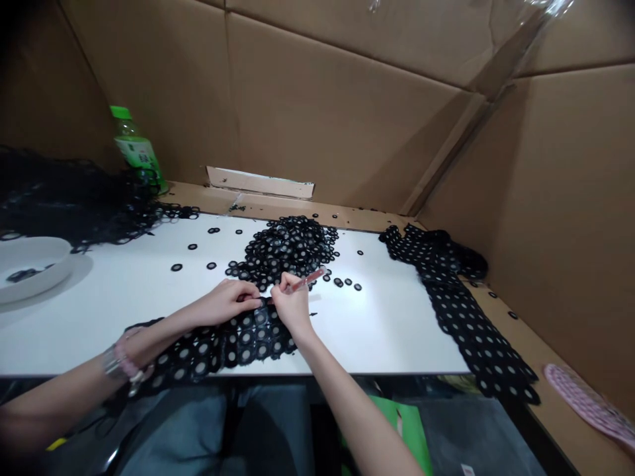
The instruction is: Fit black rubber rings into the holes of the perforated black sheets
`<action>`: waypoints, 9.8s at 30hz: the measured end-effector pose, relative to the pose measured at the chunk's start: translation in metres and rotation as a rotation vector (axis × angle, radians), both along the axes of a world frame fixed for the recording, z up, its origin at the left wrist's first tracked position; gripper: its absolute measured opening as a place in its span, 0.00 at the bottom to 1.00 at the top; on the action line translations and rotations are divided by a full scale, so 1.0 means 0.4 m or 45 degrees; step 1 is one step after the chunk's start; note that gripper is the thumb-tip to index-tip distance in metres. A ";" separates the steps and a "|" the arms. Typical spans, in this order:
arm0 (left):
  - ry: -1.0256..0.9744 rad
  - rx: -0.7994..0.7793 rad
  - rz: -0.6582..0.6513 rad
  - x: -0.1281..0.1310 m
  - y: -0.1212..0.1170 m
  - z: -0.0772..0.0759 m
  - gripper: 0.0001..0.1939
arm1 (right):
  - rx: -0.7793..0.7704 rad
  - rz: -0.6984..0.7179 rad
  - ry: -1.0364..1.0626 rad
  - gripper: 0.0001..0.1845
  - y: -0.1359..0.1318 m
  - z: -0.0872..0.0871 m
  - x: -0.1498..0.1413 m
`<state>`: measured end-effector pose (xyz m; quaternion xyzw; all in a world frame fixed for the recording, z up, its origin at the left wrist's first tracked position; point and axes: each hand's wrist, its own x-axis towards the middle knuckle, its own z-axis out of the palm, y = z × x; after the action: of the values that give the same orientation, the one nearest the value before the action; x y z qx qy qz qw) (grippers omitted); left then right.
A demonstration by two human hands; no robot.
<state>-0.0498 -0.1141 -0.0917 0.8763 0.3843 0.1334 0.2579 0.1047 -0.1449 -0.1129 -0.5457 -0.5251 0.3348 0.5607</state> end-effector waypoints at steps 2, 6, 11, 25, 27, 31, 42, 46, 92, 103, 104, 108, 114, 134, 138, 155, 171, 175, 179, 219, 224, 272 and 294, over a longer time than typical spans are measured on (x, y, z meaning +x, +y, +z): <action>-0.025 -0.006 0.003 0.000 0.001 -0.004 0.13 | -0.009 -0.005 -0.032 0.12 0.000 0.000 0.000; -0.073 -0.036 0.012 -0.001 0.003 -0.008 0.12 | 0.052 -0.010 -0.166 0.14 -0.003 -0.004 -0.002; -0.157 -0.193 0.000 -0.008 0.008 -0.016 0.13 | 0.145 0.036 -0.332 0.14 -0.009 -0.006 -0.008; -0.242 -0.306 -0.117 0.003 -0.006 0.000 0.13 | 0.000 -0.036 0.162 0.14 -0.038 0.015 0.010; -0.291 -0.348 -0.134 0.003 -0.001 -0.004 0.12 | -0.027 -0.008 0.100 0.15 -0.049 0.014 0.008; -0.335 -0.400 -0.125 0.002 0.006 -0.014 0.11 | -0.052 0.021 0.019 0.14 -0.052 0.012 0.005; -0.463 -0.512 -0.036 0.007 0.001 -0.031 0.10 | 0.061 0.042 -0.257 0.14 -0.049 0.004 0.000; -0.500 -0.552 -0.004 0.009 0.000 -0.031 0.11 | 0.080 0.051 -0.329 0.13 -0.048 0.000 0.000; 0.009 -0.286 -0.033 0.004 -0.031 0.003 0.27 | -0.121 -0.031 0.334 0.16 -0.091 0.008 0.015; -0.030 -0.320 -0.046 0.003 -0.036 0.003 0.25 | -0.086 0.073 -0.139 0.15 -0.107 0.021 0.008; -0.047 -0.320 -0.047 0.002 -0.036 0.000 0.23 | -0.073 0.078 -0.168 0.15 -0.107 0.021 0.008; -0.158 -0.321 -0.061 0.001 -0.035 -0.017 0.18 | -0.077 0.085 -0.203 0.16 -0.108 0.018 0.007; -0.393 -0.569 -0.035 0.011 -0.044 -0.015 0.15 | -0.020 0.120 -0.310 0.16 -0.116 0.014 0.002; 0.028 0.598 -0.130 -0.027 -0.150 0.057 0.19 | -0.164 0.027 0.582 0.17 -0.095 0.000 0.028; 0.145 0.503 -0.399 -0.014 -0.170 0.042 0.12 | -0.183 0.002 0.707 0.18 -0.110 0.012 0.025; 0.075 1.247 -0.280 -0.017 -0.165 -0.017 0.11 | -0.157 0.060 0.056 0.14 -0.117 0.003 0.009; -0.158 1.337 -0.213 -0.009 -0.160 -0.010 0.09 | -0.008 0.095 -0.429 0.16 -0.124 -0.001 -0.004; -0.139 1.342 -0.229 -0.015 -0.158 -0.001 0.10 | 0.007 0.108 -0.462 0.16 -0.126 0.001 -0.002; -0.052 1.277 -0.416 -0.021 -0.176 0.016 0.10 | -0.140 0.126 -0.152 0.15 -0.120 0.005 0.010; -0.105 -0.280 0.002 0.015 -0.014 0.005 0.14 | -0.060 -0.088 -0.081 0.12 -0.041 0.010 0.013; -0.083 -0.304 0.018 0.012 -0.013 0.001 0.13 | -0.082 -0.066 -0.050 0.11 -0.041 0.012 0.013; -0.575 -0.723 0.047 0.033 -0.035 -0.006 0.13 | 0.055 -0.022 -0.308 0.13 -0.092 0.006 0.003; -0.080 -0.393 -0.065 0.016 -0.048 0.023 0.32 | -0.091 -0.068 0.126 0.20 -0.129 0.015 0.027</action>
<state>-0.0432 -0.1334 -0.0825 0.8312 0.3697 0.0935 0.4046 0.1154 -0.1967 -0.1071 -0.5620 -0.4696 0.3648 0.5749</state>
